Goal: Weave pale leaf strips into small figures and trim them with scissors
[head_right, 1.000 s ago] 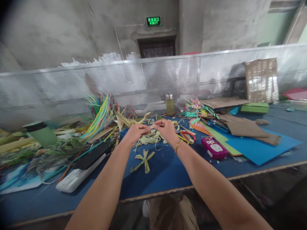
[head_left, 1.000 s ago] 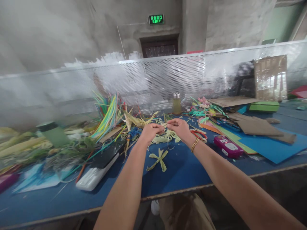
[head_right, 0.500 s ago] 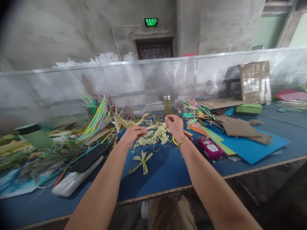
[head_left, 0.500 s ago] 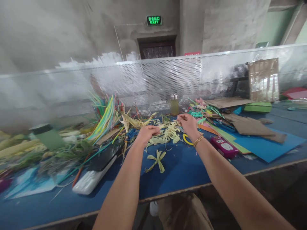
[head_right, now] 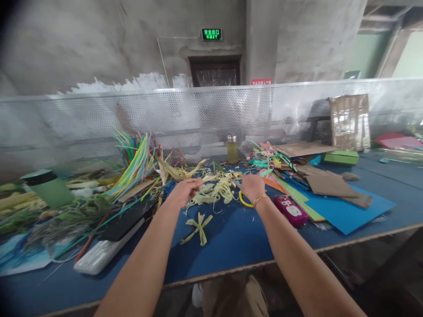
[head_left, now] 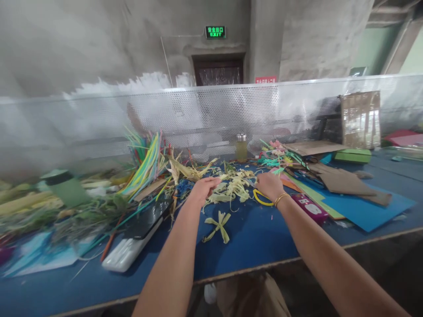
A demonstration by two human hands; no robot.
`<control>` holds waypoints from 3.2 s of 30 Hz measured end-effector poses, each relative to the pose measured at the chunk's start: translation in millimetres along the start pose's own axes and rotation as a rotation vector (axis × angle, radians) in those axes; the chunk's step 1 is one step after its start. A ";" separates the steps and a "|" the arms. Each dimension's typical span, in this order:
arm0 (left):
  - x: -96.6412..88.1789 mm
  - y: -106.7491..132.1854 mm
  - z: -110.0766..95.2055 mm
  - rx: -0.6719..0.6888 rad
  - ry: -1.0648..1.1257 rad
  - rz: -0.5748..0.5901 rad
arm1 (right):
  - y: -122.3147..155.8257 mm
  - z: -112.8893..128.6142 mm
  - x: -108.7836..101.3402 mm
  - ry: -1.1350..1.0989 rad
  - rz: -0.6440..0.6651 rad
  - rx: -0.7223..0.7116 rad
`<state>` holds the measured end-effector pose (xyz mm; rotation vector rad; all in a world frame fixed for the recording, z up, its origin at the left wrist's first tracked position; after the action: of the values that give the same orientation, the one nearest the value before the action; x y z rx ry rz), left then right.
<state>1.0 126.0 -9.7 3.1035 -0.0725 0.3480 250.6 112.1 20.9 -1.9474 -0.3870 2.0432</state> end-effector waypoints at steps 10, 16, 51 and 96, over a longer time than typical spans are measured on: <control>11.5 5.1 -12.6 0.129 -0.183 0.065 | -1.0 97.8 4.7 -1.073 0.075 -0.282; 25.0 17.9 -35.0 0.300 -0.336 0.090 | -0.4 83.1 14.0 -1.274 0.060 -0.198; 30.8 20.0 -33.9 0.261 -0.332 0.186 | 4.0 79.0 6.4 -1.325 0.007 -0.142; 43.7 22.0 -22.9 0.187 -0.313 0.259 | 7.1 83.6 21.6 -1.385 0.135 -0.043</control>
<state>37.5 102.6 22.5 3.3075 -0.4757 -0.1420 166.0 114.5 2.4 -0.2488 -0.5389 3.1488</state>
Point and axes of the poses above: each hand's wrist, its own y-axis away from the middle knuckle, its own x-axis out of the palm, z = x × y, the point moved 10 cm from there along -y, towards the middle knuckle, and after that the axes turned 10 degrees about y, right-handed, at the moved point
